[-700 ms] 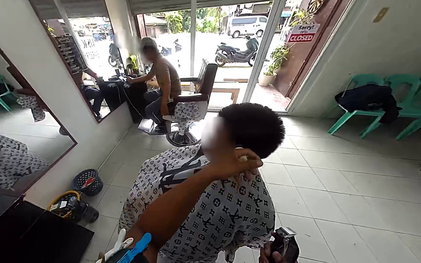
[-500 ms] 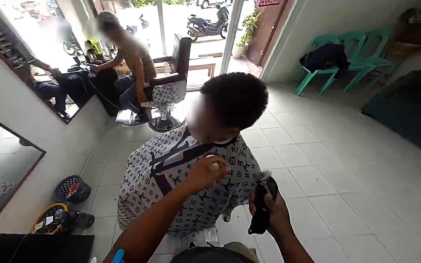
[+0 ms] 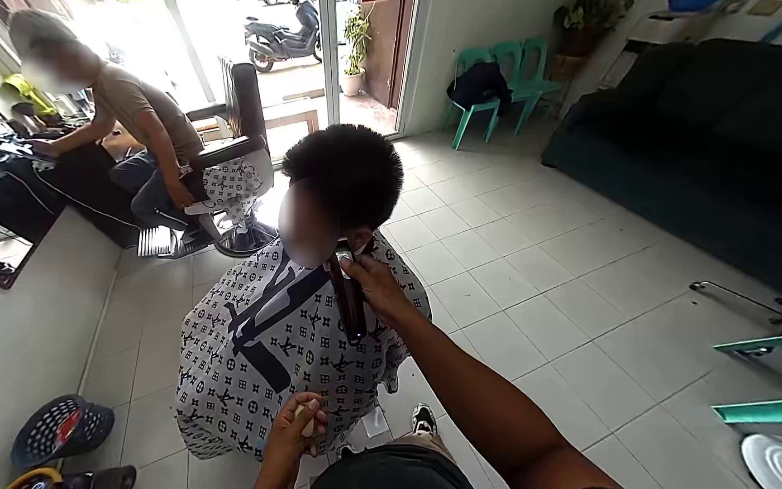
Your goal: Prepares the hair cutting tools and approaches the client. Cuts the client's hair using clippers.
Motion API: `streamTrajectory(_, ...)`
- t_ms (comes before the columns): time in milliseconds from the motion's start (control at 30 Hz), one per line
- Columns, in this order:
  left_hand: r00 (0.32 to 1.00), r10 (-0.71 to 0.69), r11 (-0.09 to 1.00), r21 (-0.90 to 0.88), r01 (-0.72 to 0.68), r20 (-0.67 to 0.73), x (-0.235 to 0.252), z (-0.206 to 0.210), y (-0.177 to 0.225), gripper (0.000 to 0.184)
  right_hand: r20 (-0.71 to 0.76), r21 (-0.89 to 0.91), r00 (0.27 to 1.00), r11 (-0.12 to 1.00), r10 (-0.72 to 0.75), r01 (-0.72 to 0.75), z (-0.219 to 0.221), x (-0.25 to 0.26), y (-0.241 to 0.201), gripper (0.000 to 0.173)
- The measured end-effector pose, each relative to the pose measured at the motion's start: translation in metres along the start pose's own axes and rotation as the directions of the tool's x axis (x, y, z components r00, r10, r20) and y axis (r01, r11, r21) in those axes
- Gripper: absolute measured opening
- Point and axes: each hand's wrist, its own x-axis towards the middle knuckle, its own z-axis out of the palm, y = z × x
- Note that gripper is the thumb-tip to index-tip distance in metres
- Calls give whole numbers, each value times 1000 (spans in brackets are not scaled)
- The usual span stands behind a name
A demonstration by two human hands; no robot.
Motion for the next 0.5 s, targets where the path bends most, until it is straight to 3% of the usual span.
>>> streamTrajectory(500,998,51,998,31,-53,42,10,13,11,17,-34,8,998,999,-54,54,8,15,11,34)
